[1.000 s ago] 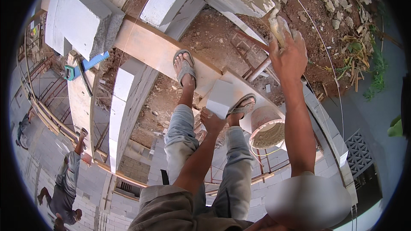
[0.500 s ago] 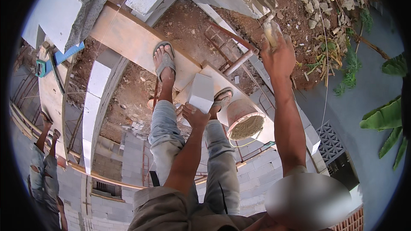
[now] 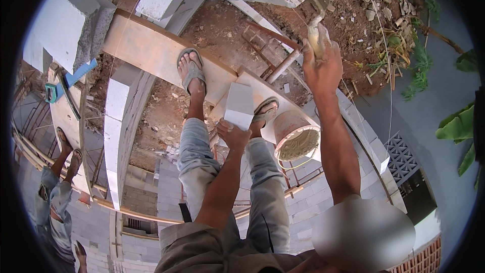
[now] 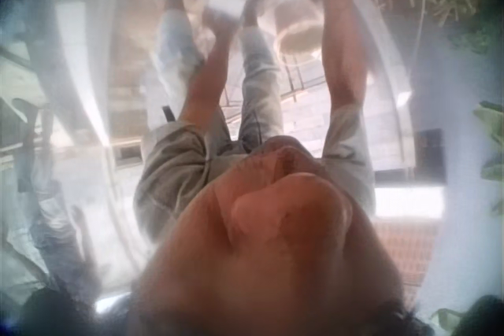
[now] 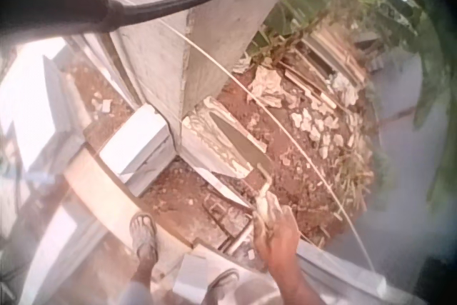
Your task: The person measures a white tile with a tape measure, cuts it with a hand saw, applies mortar with a trowel, and places the tile onto a wall. The person repeats the process with another tile, tapping it into place with a hammer.
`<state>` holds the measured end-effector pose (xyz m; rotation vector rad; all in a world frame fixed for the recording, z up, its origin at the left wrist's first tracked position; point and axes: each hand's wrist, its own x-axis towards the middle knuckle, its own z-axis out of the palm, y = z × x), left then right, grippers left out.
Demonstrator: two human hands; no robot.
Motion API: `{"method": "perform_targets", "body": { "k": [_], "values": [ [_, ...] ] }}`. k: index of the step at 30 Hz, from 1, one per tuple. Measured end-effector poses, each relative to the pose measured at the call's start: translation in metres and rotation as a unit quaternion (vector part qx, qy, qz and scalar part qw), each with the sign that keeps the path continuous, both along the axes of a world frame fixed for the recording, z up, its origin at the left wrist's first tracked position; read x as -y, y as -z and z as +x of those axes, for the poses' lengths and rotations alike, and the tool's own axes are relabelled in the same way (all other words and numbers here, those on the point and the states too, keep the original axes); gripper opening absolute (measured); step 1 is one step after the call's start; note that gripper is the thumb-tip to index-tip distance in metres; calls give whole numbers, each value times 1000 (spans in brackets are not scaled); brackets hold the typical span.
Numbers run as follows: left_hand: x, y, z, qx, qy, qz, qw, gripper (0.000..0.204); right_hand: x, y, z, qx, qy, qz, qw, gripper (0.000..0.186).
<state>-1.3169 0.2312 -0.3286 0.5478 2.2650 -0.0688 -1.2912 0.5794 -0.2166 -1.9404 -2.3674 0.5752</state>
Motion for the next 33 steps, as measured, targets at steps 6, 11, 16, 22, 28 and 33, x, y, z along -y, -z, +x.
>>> {"method": "perform_targets", "body": {
  "k": [6, 11, 16, 22, 28, 33],
  "values": [
    [9, 10, -4, 31, 41, -48, 997, 115, 23, 7, 12, -158, 81, 35, 984, 45],
    [7, 5, -6, 3, 61, -33, 998, 111, 48, 18, -40, -202, 196, -173, 944, 48],
    [6, 12, 2, 17, -1, 22, 1000, 111, 16, 70, -132, -204, 208, -176, 940, 52],
    [2, 3, -10, 14, 22, -18, 999, 108, 88, 59, -60, -113, 271, -208, 933, 59],
    [6, 12, -1, 14, 85, -33, 996, 109, 138, 5, 32, -144, 298, -135, 934, 56],
    [15, 26, -3, -3, 77, -34, 996, 110, -1, -34, -7, -304, 337, -287, 844, 47]
  ]
}}
